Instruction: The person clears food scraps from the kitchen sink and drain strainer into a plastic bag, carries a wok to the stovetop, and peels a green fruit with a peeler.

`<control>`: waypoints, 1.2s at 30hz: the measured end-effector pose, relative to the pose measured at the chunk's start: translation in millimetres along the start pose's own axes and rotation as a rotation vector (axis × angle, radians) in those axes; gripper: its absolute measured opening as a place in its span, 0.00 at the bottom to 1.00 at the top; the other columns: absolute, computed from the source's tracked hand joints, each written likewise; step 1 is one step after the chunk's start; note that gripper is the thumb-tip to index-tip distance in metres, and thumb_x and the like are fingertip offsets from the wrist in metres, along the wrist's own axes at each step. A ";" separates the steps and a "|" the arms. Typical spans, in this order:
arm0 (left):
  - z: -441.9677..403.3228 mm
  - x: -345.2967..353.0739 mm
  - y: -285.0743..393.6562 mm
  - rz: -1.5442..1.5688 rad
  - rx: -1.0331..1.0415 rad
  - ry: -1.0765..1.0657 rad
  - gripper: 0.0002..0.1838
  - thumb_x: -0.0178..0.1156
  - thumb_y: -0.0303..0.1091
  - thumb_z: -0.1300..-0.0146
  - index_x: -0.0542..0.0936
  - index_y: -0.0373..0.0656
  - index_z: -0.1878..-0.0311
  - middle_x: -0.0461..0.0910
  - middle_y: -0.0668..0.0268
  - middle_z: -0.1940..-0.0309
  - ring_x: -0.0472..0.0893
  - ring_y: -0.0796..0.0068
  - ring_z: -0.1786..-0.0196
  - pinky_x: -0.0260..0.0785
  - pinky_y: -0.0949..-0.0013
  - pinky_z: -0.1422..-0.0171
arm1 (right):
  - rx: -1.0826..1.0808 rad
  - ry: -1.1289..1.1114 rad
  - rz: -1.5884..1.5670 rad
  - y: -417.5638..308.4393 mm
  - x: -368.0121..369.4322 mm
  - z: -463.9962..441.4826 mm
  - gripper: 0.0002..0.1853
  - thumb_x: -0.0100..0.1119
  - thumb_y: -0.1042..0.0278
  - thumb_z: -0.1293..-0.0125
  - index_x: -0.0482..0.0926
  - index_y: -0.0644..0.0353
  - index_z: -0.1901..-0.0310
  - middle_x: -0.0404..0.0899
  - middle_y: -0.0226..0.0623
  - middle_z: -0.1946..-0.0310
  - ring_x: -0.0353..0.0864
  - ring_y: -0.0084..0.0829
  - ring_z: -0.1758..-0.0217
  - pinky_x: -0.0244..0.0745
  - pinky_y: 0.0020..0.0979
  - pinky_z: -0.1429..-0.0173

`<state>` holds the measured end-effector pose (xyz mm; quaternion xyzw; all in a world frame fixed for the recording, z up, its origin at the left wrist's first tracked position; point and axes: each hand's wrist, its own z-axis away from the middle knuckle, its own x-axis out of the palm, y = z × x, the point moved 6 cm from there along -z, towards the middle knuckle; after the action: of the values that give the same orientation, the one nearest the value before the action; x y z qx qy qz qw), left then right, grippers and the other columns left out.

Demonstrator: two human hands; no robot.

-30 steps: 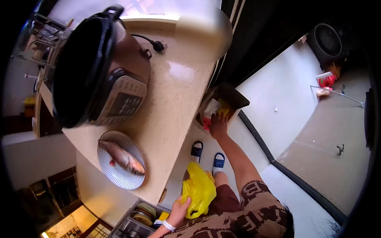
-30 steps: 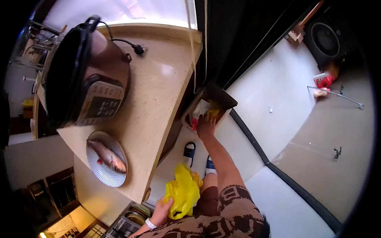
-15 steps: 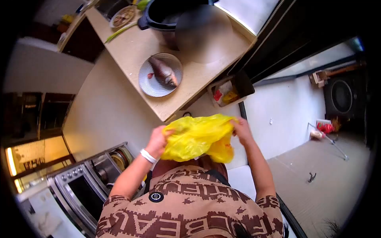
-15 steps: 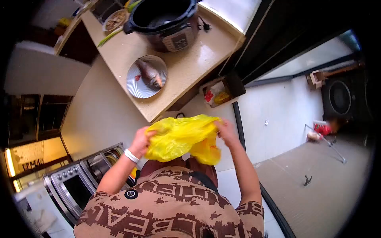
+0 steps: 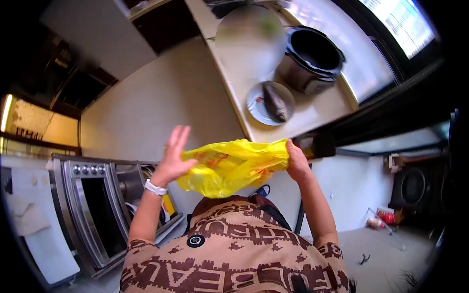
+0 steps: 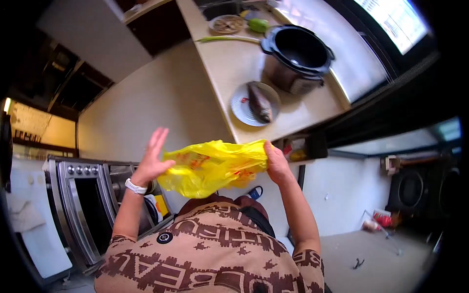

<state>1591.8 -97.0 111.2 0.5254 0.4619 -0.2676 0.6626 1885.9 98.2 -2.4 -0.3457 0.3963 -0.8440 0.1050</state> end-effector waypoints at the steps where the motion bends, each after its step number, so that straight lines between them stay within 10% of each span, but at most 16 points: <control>1: 2.7 -4.7 10.0 0.213 0.072 -0.082 0.56 0.72 0.39 0.53 0.49 0.41 0.24 0.53 0.47 0.27 0.54 0.52 0.24 0.44 0.62 0.21 | 0.047 -0.010 0.141 -3.7 37.1 -11.0 0.26 0.46 0.45 0.26 0.75 0.64 0.48 0.81 0.38 0.54 0.82 0.31 0.52 0.76 0.33 0.45; 8: 22.4 -2.4 -94.8 1.227 -0.269 -0.102 0.29 0.65 0.32 0.40 0.69 0.33 0.38 0.77 0.58 0.46 0.76 0.66 0.43 0.66 0.67 0.36 | -0.018 -0.310 0.439 19.5 274.1 -113.3 0.23 0.52 0.48 0.28 0.75 0.64 0.53 0.81 0.35 0.62 0.82 0.28 0.62 0.77 0.29 0.56; 10: 34.0 -23.4 -144.6 1.411 -0.411 -0.058 0.21 0.61 0.30 0.37 0.73 0.33 0.42 0.80 0.62 0.51 0.79 0.71 0.48 0.69 0.69 0.40 | -0.739 -0.028 1.313 -13.6 315.7 -120.5 0.27 0.59 0.48 0.33 0.71 0.65 0.46 0.78 0.43 0.57 0.78 0.41 0.54 0.75 0.38 0.48; 12: 39.0 -51.5 -188.3 1.476 -0.479 0.170 0.14 0.56 0.28 0.33 0.76 0.34 0.46 0.82 0.66 0.55 0.80 0.73 0.52 0.71 0.70 0.43 | -1.322 -0.006 1.224 -21.9 369.8 -101.8 0.28 0.68 0.64 0.42 0.69 0.60 0.42 0.74 0.47 0.49 0.71 0.51 0.45 0.70 0.44 0.42; 14: 31.9 -64.9 -205.8 1.513 -0.452 0.235 0.13 0.55 0.28 0.33 0.76 0.35 0.46 0.81 0.66 0.53 0.80 0.73 0.51 0.71 0.69 0.44 | -1.270 -0.446 1.075 13.1 413.5 -89.0 0.27 0.67 0.68 0.43 0.69 0.58 0.42 0.74 0.44 0.50 0.73 0.48 0.47 0.71 0.44 0.43; 16: 21.9 -81.6 -218.9 1.783 -0.419 0.378 0.13 0.55 0.27 0.33 0.76 0.36 0.46 0.80 0.64 0.52 0.80 0.71 0.51 0.72 0.68 0.44 | -0.655 -0.864 1.270 65.8 444.6 -90.3 0.20 0.58 0.55 0.33 0.70 0.57 0.47 0.75 0.45 0.53 0.76 0.47 0.48 0.73 0.41 0.46; 18: 13.2 -101.8 -251.3 1.965 -0.310 0.544 0.14 0.52 0.23 0.35 0.76 0.37 0.46 0.80 0.60 0.50 0.81 0.65 0.48 0.74 0.62 0.42 | -0.784 -0.806 1.294 73.7 449.0 -112.2 0.20 0.52 0.49 0.30 0.68 0.56 0.47 0.77 0.45 0.55 0.79 0.48 0.52 0.75 0.42 0.49; 20: 9.2 -143.3 -265.9 1.990 -0.310 0.504 0.14 0.51 0.23 0.37 0.77 0.37 0.49 0.81 0.57 0.51 0.82 0.63 0.50 0.76 0.60 0.44 | -0.280 -0.593 1.612 76.7 413.4 -169.7 0.19 0.44 0.46 0.27 0.68 0.50 0.45 0.79 0.42 0.54 0.82 0.47 0.56 0.76 0.45 0.52; 24: -23.8 -97.1 -333.2 1.918 -0.521 0.202 0.12 0.54 0.24 0.40 0.78 0.34 0.53 0.82 0.55 0.55 0.83 0.62 0.53 0.78 0.62 0.47 | -0.281 -0.304 2.209 54.0 389.0 -271.1 0.20 0.51 0.47 0.31 0.67 0.41 0.41 0.80 0.31 0.51 0.82 0.34 0.53 0.75 0.40 0.55; 27: -65.3 -137.9 -316.6 1.589 -0.489 -0.008 0.14 0.58 0.29 0.36 0.78 0.32 0.51 0.82 0.59 0.56 0.83 0.68 0.54 0.77 0.65 0.48 | -1.060 -0.174 2.667 -5.5 387.6 -336.0 0.27 0.58 0.51 0.38 0.67 0.42 0.38 0.77 0.23 0.49 0.71 0.24 0.41 0.61 0.32 0.41; 31: -151.2 -155.3 -352.6 1.427 -0.446 -0.082 0.16 0.58 0.32 0.32 0.76 0.31 0.46 0.82 0.60 0.55 0.82 0.73 0.53 0.77 0.67 0.48 | -1.245 -0.254 2.343 -55.1 402.8 -424.3 0.18 0.58 0.55 0.42 0.79 0.40 0.48 0.79 0.17 0.54 0.72 0.18 0.41 0.58 0.30 0.40; 34: -228.4 -174.8 -381.0 1.584 -0.465 0.045 0.15 0.55 0.31 0.30 0.75 0.32 0.46 0.82 0.61 0.55 0.83 0.73 0.53 0.77 0.67 0.48 | -0.546 -0.447 2.135 -75.3 442.7 -486.1 0.07 0.56 0.63 0.39 0.79 0.47 0.60 0.82 0.32 0.64 0.84 0.32 0.58 0.75 0.38 0.54; 36: -275.1 -189.6 -392.6 1.649 -0.462 0.109 0.14 0.54 0.31 0.29 0.76 0.32 0.46 0.82 0.61 0.55 0.83 0.73 0.54 0.77 0.67 0.47 | -0.867 -0.474 1.767 -87.0 480.1 -505.2 0.11 0.56 0.63 0.38 0.80 0.50 0.55 0.83 0.38 0.63 0.84 0.38 0.59 0.78 0.41 0.57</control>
<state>1089.4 18.1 98.4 0.5572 0.0065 0.4261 0.7127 1202.7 240.5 76.6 -0.0955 0.7516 -0.1568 0.6335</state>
